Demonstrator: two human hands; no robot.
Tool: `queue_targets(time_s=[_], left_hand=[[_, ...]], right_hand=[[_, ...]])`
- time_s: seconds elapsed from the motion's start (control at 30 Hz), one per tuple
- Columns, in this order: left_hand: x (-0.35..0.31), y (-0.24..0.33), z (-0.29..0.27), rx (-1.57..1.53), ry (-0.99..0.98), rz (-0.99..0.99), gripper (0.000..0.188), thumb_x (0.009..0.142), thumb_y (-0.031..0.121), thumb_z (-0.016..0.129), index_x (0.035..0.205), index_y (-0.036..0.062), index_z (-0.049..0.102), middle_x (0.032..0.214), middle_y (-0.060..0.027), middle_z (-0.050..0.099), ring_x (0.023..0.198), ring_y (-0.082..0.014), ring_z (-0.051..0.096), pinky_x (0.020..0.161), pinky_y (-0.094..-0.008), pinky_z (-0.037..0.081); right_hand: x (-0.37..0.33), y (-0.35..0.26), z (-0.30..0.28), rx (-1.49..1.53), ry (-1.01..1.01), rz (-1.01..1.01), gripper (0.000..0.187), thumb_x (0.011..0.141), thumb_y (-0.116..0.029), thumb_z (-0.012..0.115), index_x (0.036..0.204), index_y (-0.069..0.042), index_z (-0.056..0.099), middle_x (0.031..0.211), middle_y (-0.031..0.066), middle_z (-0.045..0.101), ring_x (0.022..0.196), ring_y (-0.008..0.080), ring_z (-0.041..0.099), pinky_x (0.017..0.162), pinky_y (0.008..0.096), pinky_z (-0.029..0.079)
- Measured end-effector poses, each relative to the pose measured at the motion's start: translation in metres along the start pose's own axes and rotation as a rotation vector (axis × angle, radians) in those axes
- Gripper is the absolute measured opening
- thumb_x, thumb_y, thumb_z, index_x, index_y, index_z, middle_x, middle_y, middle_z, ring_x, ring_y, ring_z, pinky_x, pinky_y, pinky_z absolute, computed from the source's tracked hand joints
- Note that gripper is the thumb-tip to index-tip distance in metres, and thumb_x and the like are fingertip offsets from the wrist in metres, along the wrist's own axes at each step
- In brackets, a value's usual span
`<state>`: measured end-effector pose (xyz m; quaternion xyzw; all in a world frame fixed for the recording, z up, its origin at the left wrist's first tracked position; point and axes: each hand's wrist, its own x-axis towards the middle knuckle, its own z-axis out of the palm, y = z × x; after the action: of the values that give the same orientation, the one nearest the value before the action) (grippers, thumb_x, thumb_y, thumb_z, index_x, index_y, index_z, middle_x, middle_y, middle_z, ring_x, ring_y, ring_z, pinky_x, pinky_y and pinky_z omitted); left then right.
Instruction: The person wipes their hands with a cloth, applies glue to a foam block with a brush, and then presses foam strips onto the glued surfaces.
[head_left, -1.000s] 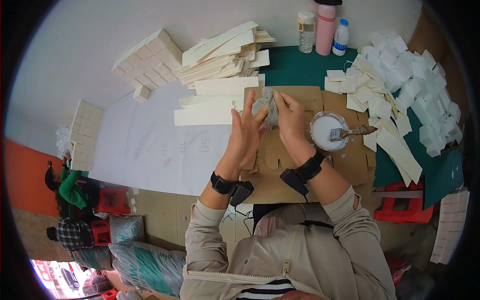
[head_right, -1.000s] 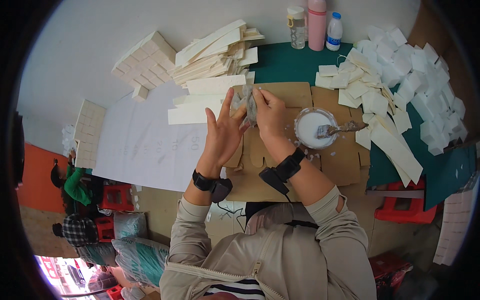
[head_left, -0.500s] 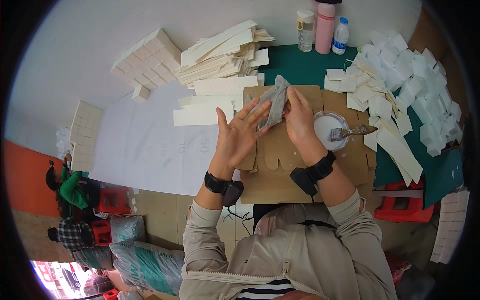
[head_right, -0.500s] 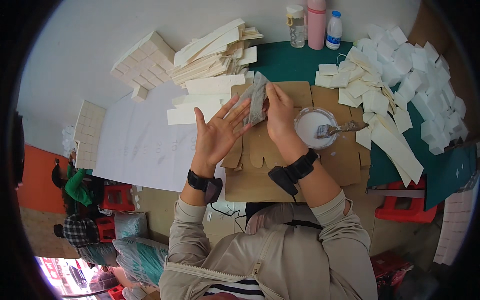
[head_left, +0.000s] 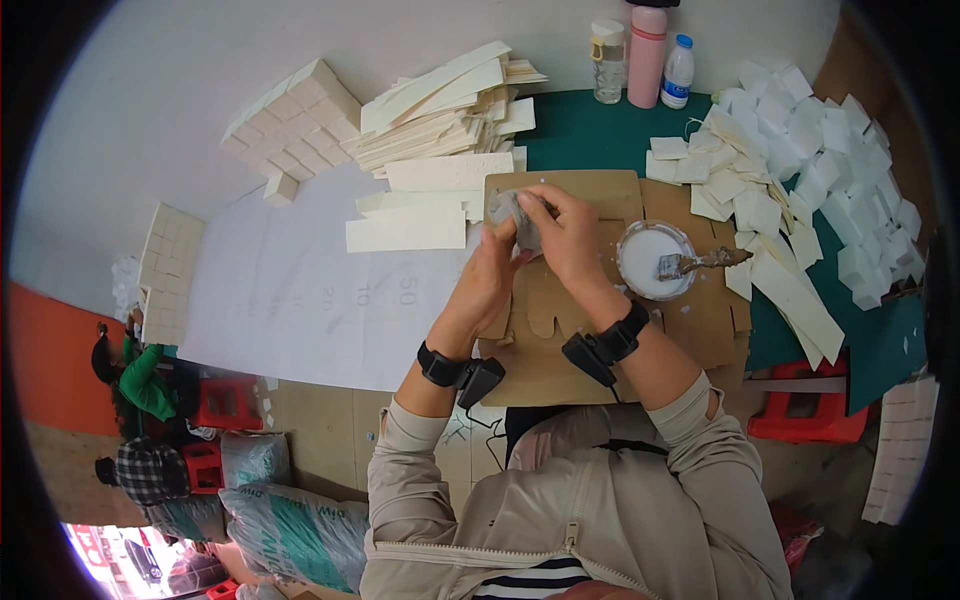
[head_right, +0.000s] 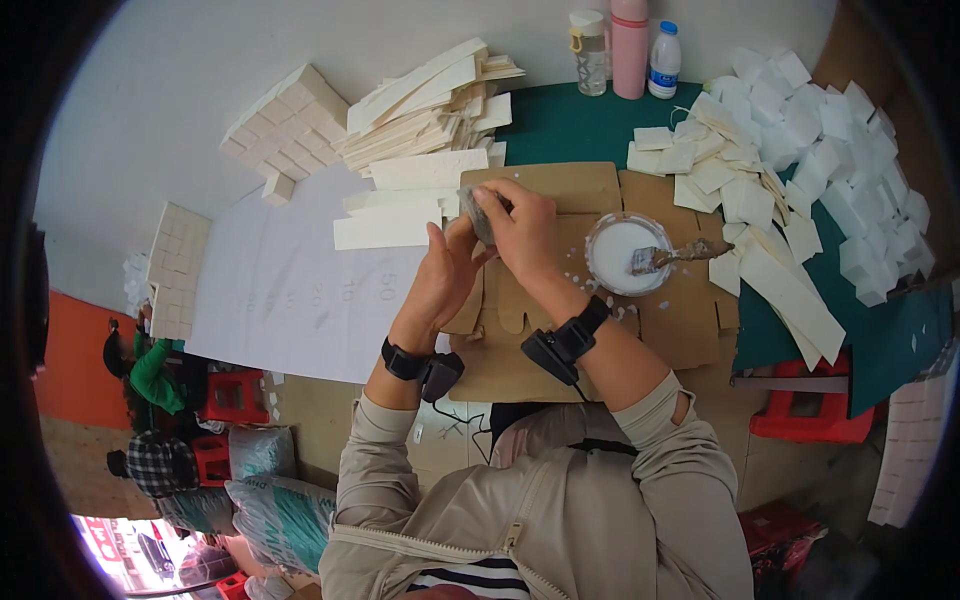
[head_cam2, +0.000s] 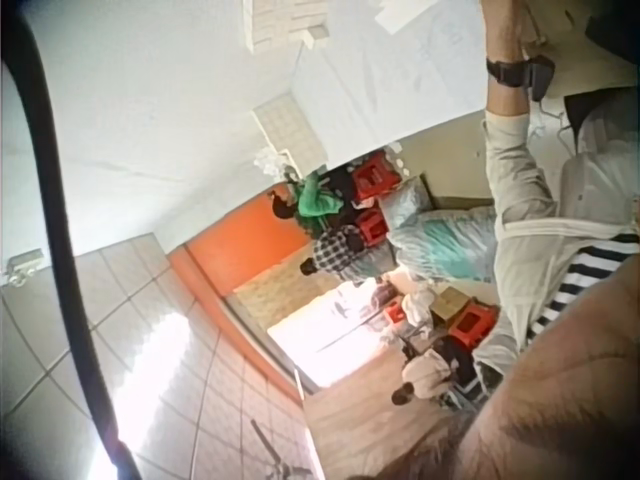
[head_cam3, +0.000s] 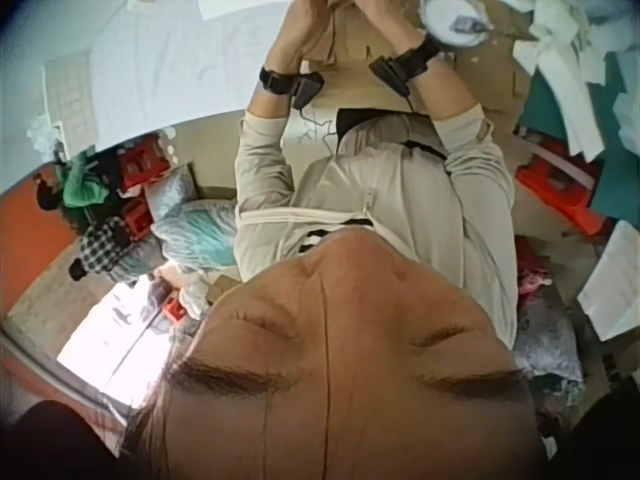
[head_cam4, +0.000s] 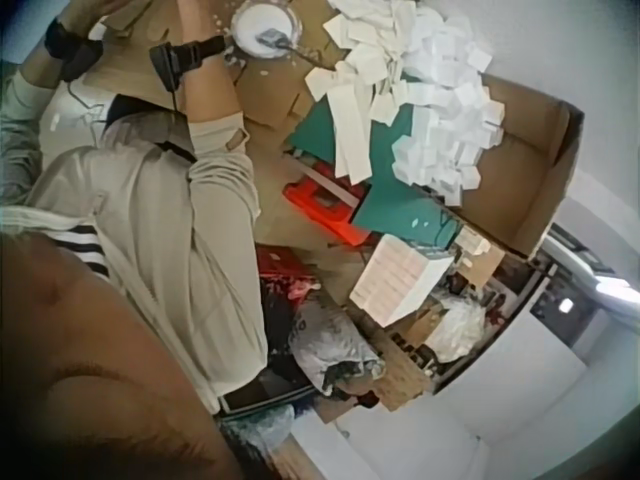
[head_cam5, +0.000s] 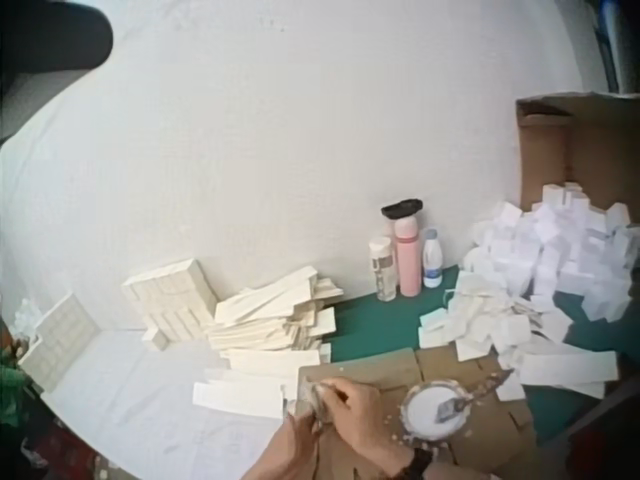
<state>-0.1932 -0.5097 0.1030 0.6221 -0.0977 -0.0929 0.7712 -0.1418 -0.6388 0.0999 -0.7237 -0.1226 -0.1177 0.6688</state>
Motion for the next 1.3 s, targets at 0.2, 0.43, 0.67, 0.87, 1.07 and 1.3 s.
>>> queue_targets(time_s=[0.2, 0.43, 0.67, 0.87, 1.07, 1.3], left_hand=[[-0.001, -0.007, 0.004, 0.06, -0.028, 0.023, 0.095, 0.093, 0.076, 0.013, 0.151, 0.003, 0.032, 0.149, -0.0077, 0.041, 0.14, -0.0196, 0.033, 0.111, -0.0387, 0.027], [0.007, 0.003, -0.003, -0.155, -0.051, -0.067, 0.095, 0.093, 0.077, 0.013, 0.15, 0.0033, 0.033, 0.147, -0.007, 0.043, 0.136, -0.0184, 0.036, 0.11, -0.038, 0.029], [0.004, 0.003, 0.003, -0.064, -0.028, -0.062, 0.094, 0.093, 0.077, 0.015, 0.147, 0.0043, 0.037, 0.145, -0.0057, 0.044, 0.134, -0.017, 0.037, 0.109, -0.0378, 0.029], [0.005, -0.004, 0.002, -0.025, -0.019, -0.046, 0.087, 0.096, 0.072, 0.017, 0.149, 0.0053, 0.035, 0.144, -0.0047, 0.044, 0.133, -0.0167, 0.038, 0.109, -0.0384, 0.03], [0.007, -0.012, 0.004, -0.096, -0.011, -0.023, 0.087, 0.096, 0.073, 0.018, 0.149, 0.0054, 0.035, 0.143, -0.005, 0.045, 0.132, -0.0174, 0.04, 0.11, -0.0402, 0.03], [0.009, -0.011, -0.012, -0.473, -0.146, -0.098, 0.082, 0.1, 0.066, 0.021, 0.15, 0.003, 0.032, 0.146, -0.0072, 0.041, 0.134, -0.0197, 0.038, 0.113, -0.0422, 0.028]], right_hand=[[0.004, 0.019, 0.005, 0.384, 0.104, 0.271, 0.023, 0.094, -0.019, 0.064, 0.101, 0.002, 0.069, 0.087, 0.0078, 0.07, 0.072, 0.0111, 0.062, 0.062, 0.0279, 0.05], [-0.007, 0.019, 0.003, 0.741, -0.017, 0.354, 0.026, 0.094, -0.02, 0.065, 0.112, -0.001, 0.064, 0.086, 0.0043, 0.067, 0.07, 0.0063, 0.06, 0.058, 0.023, 0.049], [-0.004, 0.016, 0.007, 0.298, 0.048, 0.113, 0.017, 0.091, -0.015, 0.069, 0.1, -0.001, 0.068, 0.083, 0.0039, 0.068, 0.067, 0.0068, 0.059, 0.058, 0.0236, 0.047], [-0.006, 0.02, 0.016, 0.381, 0.152, 0.205, 0.015, 0.091, -0.014, 0.069, 0.094, 0.001, 0.07, 0.08, 0.0029, 0.067, 0.067, 0.0074, 0.058, 0.058, 0.0236, 0.045], [-0.006, 0.012, 0.015, 0.678, 0.158, 0.41, 0.013, 0.092, -0.01, 0.066, 0.093, 0.003, 0.069, 0.081, 0.0021, 0.067, 0.064, 0.0059, 0.054, 0.057, 0.0237, 0.044], [-0.002, 0.019, 0.015, 0.814, 0.099, 0.495, 0.017, 0.096, -0.015, 0.061, 0.097, 0.0, 0.07, 0.084, 0.0024, 0.068, 0.064, 0.0051, 0.052, 0.058, 0.0231, 0.044]])
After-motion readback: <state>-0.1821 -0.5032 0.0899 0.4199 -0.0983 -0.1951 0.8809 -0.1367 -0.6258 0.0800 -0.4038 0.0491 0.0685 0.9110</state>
